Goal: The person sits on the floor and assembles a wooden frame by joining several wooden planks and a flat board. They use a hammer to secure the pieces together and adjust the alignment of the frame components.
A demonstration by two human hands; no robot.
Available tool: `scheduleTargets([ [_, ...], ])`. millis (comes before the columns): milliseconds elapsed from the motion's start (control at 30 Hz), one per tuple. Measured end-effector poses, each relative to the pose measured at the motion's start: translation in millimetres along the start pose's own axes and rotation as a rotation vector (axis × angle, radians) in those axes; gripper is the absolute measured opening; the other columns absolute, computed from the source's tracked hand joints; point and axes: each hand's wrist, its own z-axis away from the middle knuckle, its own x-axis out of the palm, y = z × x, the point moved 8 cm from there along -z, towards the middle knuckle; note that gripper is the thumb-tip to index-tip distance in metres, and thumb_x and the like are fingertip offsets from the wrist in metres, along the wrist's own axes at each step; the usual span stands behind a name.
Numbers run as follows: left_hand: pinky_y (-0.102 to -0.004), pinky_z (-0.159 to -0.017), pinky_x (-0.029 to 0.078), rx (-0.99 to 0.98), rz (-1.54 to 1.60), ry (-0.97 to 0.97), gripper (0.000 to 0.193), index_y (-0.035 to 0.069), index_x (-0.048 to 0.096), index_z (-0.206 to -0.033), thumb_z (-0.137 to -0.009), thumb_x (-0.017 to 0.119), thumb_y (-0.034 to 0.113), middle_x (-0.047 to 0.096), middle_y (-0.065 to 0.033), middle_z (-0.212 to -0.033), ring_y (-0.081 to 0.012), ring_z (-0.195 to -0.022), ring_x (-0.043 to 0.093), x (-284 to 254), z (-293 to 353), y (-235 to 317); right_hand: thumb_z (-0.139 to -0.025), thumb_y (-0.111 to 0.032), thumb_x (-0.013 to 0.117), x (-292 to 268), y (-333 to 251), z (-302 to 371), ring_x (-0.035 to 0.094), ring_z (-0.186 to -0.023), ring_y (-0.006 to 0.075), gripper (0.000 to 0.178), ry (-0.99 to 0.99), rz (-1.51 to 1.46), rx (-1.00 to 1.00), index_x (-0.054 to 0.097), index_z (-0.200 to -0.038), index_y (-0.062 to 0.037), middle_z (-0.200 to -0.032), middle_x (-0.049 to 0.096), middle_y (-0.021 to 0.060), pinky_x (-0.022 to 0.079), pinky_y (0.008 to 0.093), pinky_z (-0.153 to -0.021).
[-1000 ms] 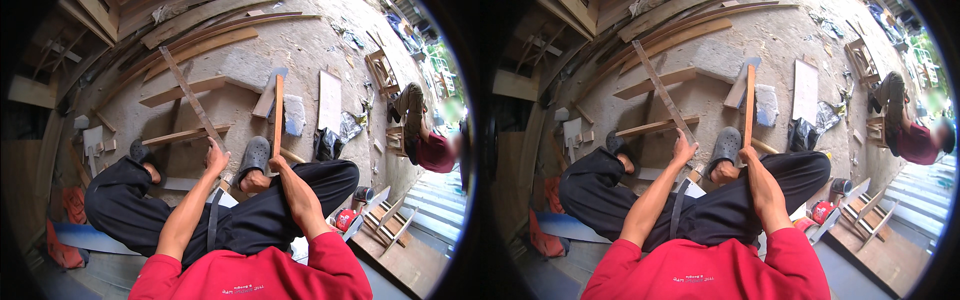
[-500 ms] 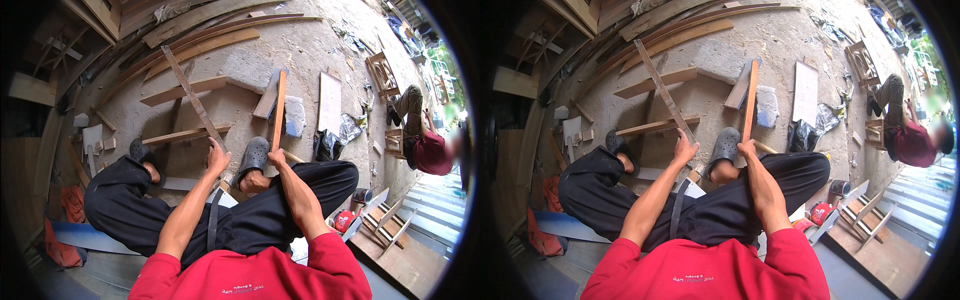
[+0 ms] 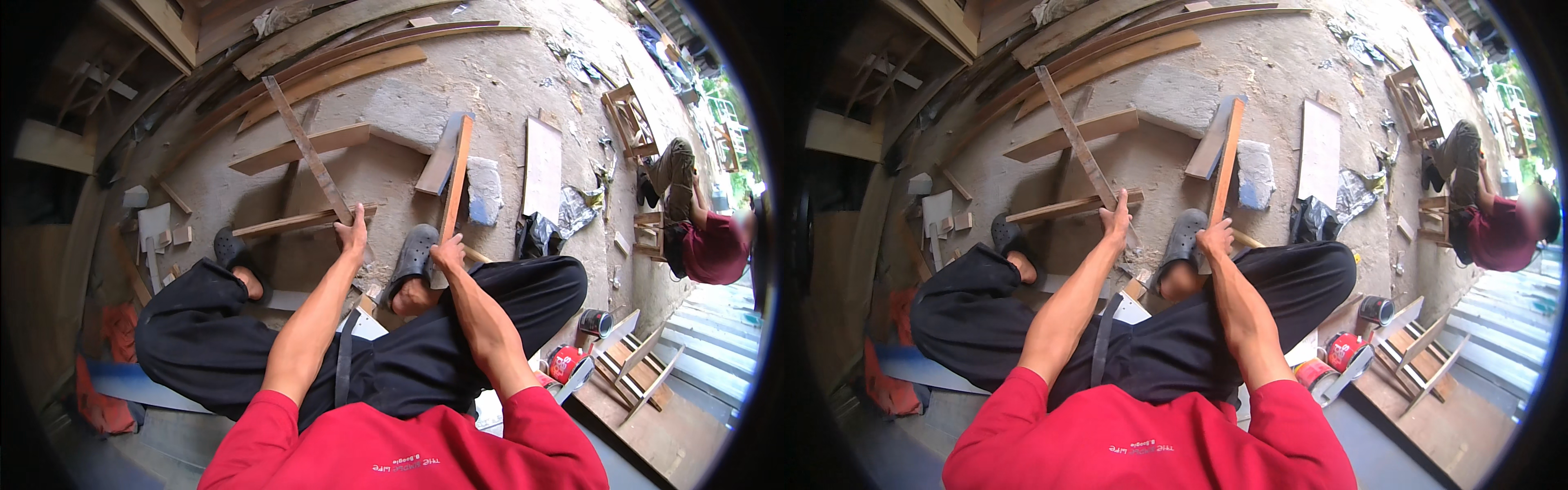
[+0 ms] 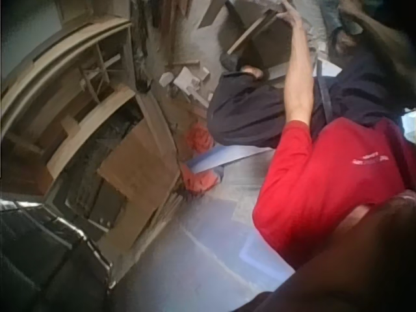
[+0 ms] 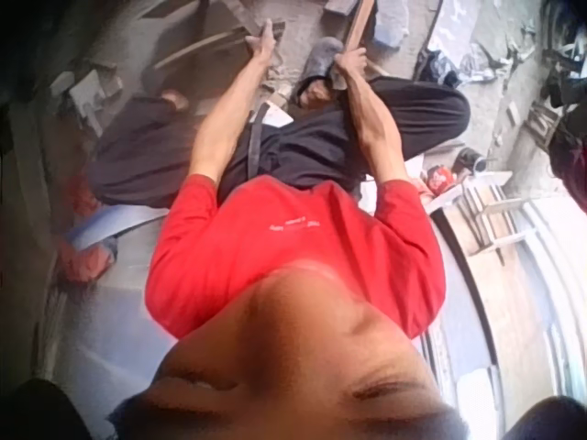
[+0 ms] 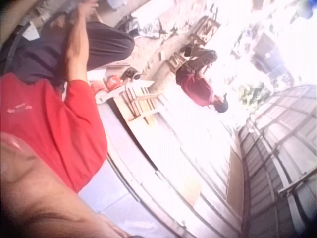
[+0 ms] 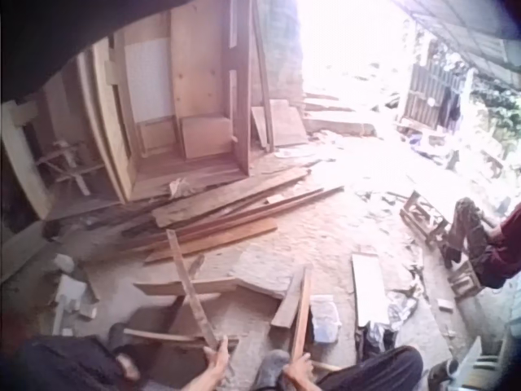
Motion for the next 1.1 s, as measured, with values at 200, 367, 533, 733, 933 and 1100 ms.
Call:
scheduleTargets([
  [200,-0.0392,-0.075,0.051,0.05,-0.092,0.137,0.069,-0.01,0.051,-0.108,-0.075,0.076,0.045,0.062,-0.0175,-0.098,-0.0263,-0.082,0.063,-37.9,37.1,65.6,-0.075,-0.03,0.069,-8.1,-25.1,-0.7,0.033,-0.133,0.0355,0.088,0.199,0.014,-0.097,0.023,-0.145,-0.0066,-0.147,0.027,0.0191,0.034,0.0503,-0.105],
  [367,-0.0321,-0.054,0.049,0.085,0.012,0.139,0.054,-0.007,0.052,-0.099,-0.076,0.077,0.035,0.06,-0.0116,-0.086,-0.0159,-0.058,0.056,-61.5,57.0,92.7,-0.076,-0.03,0.069,-0.7,-51.7,3.9,0.033,-0.133,0.0365,0.079,0.226,-0.019,-0.227,0.03,-0.141,-0.0061,-0.146,0.029,0.0201,0.032,0.0502,-0.106],
  [533,-0.0314,-0.053,0.048,0.155,0.099,0.089,0.047,-0.006,0.052,-0.097,-0.078,0.075,0.031,0.06,-0.0116,-0.084,-0.0158,-0.058,0.056,-67.2,42.3,78.7,-0.078,-0.035,0.07,-1.8,-105.9,11.6,0.039,-0.128,0.0384,0.072,0.269,-0.198,-0.524,0.039,-0.135,-0.0023,-0.138,0.04,0.0217,0.034,0.048,-0.105],
  [733,-0.0353,-0.061,0.05,0.146,-0.067,0.046,0.051,-0.006,0.052,-0.098,-0.077,0.074,0.035,0.063,-0.0161,-0.083,-0.0198,-0.062,0.061,-57.0,24.9,55.5,-0.078,-0.045,0.07,-24.4,-200.6,51.7,0.039,-0.128,0.0389,0.079,0.108,-0.332,-0.927,0.039,-0.136,-0.0022,-0.137,0.043,0.0224,0.035,0.047,-0.105],
  [933,-0.0318,-0.057,0.048,0.206,-0.149,-0.024,0.045,-0.003,0.05,-0.097,-0.08,0.074,0.031,0.06,-0.0119,-0.082,-0.0168,-0.064,0.058,-44.8,-6.9,29.1,-0.07,-0.061,0.071,-44.5,-259.5,80.0,0.032,-0.135,0.0399,0.104,0.054,0.107,-1.121,0.025,-0.146,-0.008,-0.149,0.026,0.0225,0.035,0.048,-0.107],
  [1100,-0.0351,-0.081,0.047,0.2,-0.312,-0.16,0.054,-0.006,0.053,-0.103,-0.08,0.072,0.04,0.065,-0.0151,-0.093,-0.025,-0.089,0.063,-38.6,22.8,43.9,-0.069,-0.059,0.073,-51.6,-298.7,57.0,0.028,-0.137,0.041,0.107,0.096,0.206,-1.06,0.02,-0.149,-0.0117,-0.154,0.017,0.0203,0.038,0.0495,-0.105],
])
